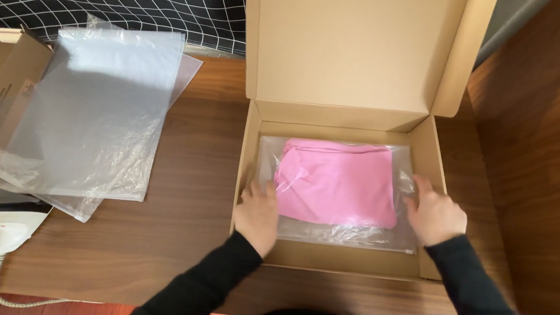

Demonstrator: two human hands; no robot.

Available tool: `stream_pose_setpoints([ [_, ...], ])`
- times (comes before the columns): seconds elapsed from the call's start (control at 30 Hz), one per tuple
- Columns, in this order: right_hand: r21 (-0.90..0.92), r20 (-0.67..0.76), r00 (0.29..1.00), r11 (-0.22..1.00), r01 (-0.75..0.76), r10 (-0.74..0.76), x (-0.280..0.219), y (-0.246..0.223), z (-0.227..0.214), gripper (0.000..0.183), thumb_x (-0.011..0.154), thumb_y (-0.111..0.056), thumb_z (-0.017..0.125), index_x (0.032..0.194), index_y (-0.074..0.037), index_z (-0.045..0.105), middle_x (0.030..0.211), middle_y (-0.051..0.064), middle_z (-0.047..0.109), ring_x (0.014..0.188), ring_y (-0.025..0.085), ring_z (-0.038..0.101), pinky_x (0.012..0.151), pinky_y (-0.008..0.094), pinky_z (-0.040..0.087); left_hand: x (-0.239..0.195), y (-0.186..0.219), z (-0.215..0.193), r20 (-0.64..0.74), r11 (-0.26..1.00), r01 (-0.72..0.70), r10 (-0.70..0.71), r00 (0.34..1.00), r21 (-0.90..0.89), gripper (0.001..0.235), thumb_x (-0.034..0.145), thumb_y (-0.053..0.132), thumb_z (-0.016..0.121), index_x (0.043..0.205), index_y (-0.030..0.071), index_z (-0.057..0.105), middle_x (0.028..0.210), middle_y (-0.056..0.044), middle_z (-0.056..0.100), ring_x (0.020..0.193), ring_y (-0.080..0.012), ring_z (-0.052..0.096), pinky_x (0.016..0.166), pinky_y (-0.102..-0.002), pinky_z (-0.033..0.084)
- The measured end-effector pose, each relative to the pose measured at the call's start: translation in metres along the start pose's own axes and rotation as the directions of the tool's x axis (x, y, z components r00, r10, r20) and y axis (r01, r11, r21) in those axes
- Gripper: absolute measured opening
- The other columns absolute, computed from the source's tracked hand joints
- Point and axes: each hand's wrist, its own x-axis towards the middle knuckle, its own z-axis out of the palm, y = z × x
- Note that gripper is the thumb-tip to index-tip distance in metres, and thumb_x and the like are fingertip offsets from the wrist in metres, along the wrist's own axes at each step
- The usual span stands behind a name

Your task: The person folds a pink long-sleeved top on a wooden table, places it into a clear plastic bag, then puts the bagged item into a cardboard box and closes the box.

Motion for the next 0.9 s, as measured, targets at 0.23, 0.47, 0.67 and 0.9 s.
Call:
stream_pose_setpoints([
  [0.23, 0.153, -0.557, 0.716, 0.796, 0.586, -0.42, -0.044, -0.064, 0.021, 0.078, 0.092, -0.049, 0.075, 0.162, -0.024, 0.052, 0.159, 0.024, 0.047, 0.137, 0.052, 0.056, 0.109, 0.061, 0.054, 0.028, 0.05, 0.016, -0.291, 0.924, -0.33, 0.267, 0.919, -0.194, 0.102, 0.089, 0.052, 0.083, 0.165, 0.002, 0.038, 0.168, -0.04, 0.026, 0.156, -0.0584, 0.028, 0.117, -0.074, 0.032],
  [0.47, 0.187, 0.069, 0.949, 0.939, 0.29, -0.307, -0.042, -0.096, -0.011, 0.079, 0.105, -0.074, 0.037, 0.174, -0.043, 0.011, 0.183, 0.012, 0.002, 0.168, 0.035, -0.001, 0.13, 0.07, 0.013, 0.056, 0.046, 0.013, 0.091, 0.976, -0.026, 0.047, 0.995, -0.218, 0.092, 0.102, 0.075, 0.04, 0.175, 0.027, 0.012, 0.178, -0.026, 0.002, 0.164, -0.0518, -0.003, 0.122, -0.081, 0.008],
  [0.67, 0.143, 0.251, 0.955, 0.982, 0.123, -0.156, -0.039, -0.086, -0.014, 0.084, 0.099, -0.088, 0.023, 0.171, -0.053, -0.003, 0.183, -0.002, -0.016, 0.168, 0.035, -0.009, 0.129, 0.07, 0.002, 0.067, 0.033, 0.034, 0.302, 0.985, 0.055, -0.003, 0.953, -0.163, 0.101, 0.096, 0.088, 0.022, 0.174, 0.033, -0.011, 0.177, -0.03, -0.016, 0.162, -0.0555, -0.014, 0.125, -0.076, 0.007],
  [0.9, 0.531, -0.472, 0.865, 0.729, 0.433, -0.17, -0.051, -0.016, 0.007, 0.082, 0.092, -0.039, 0.076, 0.164, -0.02, 0.043, 0.167, 0.027, 0.037, 0.151, 0.05, 0.04, 0.123, 0.06, 0.038, 0.076, 0.01, -0.013, 0.056, 0.859, -0.071, 0.115, 0.992, -0.507, 0.082, 0.098, 0.062, 0.057, 0.165, 0.022, 0.033, 0.169, -0.028, 0.029, 0.155, -0.0525, 0.03, 0.121, -0.059, 0.038],
])
